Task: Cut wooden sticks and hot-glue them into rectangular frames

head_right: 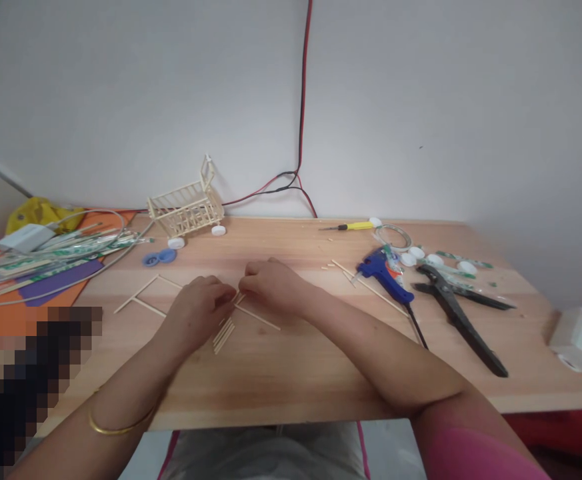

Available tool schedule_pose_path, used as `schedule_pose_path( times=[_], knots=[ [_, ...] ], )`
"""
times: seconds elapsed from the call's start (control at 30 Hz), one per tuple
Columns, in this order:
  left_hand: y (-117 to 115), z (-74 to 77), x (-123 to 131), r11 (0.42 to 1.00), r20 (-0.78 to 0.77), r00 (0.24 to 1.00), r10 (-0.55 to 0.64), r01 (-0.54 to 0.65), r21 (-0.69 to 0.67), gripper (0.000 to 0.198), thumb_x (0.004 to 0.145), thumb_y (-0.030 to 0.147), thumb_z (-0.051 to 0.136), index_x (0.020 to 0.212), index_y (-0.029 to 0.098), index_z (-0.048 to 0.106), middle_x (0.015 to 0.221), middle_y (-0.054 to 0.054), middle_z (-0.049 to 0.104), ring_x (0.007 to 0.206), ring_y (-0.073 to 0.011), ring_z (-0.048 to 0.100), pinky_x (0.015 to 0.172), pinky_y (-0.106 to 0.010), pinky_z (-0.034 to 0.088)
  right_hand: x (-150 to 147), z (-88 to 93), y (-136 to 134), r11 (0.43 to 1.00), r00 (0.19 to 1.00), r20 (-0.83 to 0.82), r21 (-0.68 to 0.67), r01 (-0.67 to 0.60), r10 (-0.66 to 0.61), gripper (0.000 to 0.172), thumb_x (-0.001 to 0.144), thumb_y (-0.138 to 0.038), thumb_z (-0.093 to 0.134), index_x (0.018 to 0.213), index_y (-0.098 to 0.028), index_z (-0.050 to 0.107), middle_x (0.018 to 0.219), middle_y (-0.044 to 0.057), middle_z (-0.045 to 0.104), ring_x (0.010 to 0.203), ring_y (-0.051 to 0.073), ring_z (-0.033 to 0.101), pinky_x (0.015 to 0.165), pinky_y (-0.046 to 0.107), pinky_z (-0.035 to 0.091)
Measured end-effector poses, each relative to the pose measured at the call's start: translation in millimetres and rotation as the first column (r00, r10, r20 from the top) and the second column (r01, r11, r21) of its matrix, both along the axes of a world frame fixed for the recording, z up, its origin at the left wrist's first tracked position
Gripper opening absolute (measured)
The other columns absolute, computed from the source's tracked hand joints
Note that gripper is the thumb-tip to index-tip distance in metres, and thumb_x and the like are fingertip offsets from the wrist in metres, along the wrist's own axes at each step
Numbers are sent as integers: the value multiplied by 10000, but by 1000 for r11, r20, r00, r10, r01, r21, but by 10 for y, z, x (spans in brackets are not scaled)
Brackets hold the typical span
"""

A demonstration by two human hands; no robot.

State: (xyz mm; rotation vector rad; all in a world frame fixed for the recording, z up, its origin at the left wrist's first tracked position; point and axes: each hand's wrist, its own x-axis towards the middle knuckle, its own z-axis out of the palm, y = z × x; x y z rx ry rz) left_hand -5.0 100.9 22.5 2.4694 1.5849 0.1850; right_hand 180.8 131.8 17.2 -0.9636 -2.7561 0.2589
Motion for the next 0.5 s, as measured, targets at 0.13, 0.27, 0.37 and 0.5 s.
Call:
schedule_pose_path(
  times=[0.13, 0.27, 0.37, 0.5],
  knots=[
    [-2, -18, -16, 1000, 50, 999, 1, -1, -6, 159, 768, 215, 531, 852, 229, 665, 821, -39, 610, 831, -188, 531, 726, -286, 373, 69, 98, 15, 993, 996, -35, -94, 76, -79, 180, 866, -192, 491, 944, -180, 653, 927, 67, 626, 821, 149, 561, 713, 249, 352],
    [-3, -41, -30, 999, 82, 996, -35, 37, -18, 141, 756, 200, 542, 833, 223, 657, 820, -30, 613, 833, -185, 527, 737, -284, 374, 176, 137, 41, 967, 975, -25, -139, 215, -221, 159, 842, -181, 496, 873, -158, 651, 857, 66, 653, 797, 158, 569, 697, 242, 369],
    [-9, -44, -23, 999, 80, 996, -50, 52, -15, 133, 768, 207, 537, 822, 220, 658, 815, -35, 613, 838, -184, 528, 746, -285, 378, 196, 113, 28, 948, 969, 6, -203, 245, -249, 144, 807, -170, 510, 823, -167, 653, 816, 47, 669, 734, 149, 568, 653, 233, 363],
    [-19, -17, 5, 998, 67, 996, -66, 67, -13, 151, 783, 203, 526, 828, 215, 670, 814, -41, 615, 840, -184, 529, 751, -286, 383, 164, 93, -5, 943, 969, -23, -236, 235, -247, 140, 772, -147, 511, 798, -169, 646, 769, 26, 668, 678, 130, 552, 606, 216, 342]
  ],
)
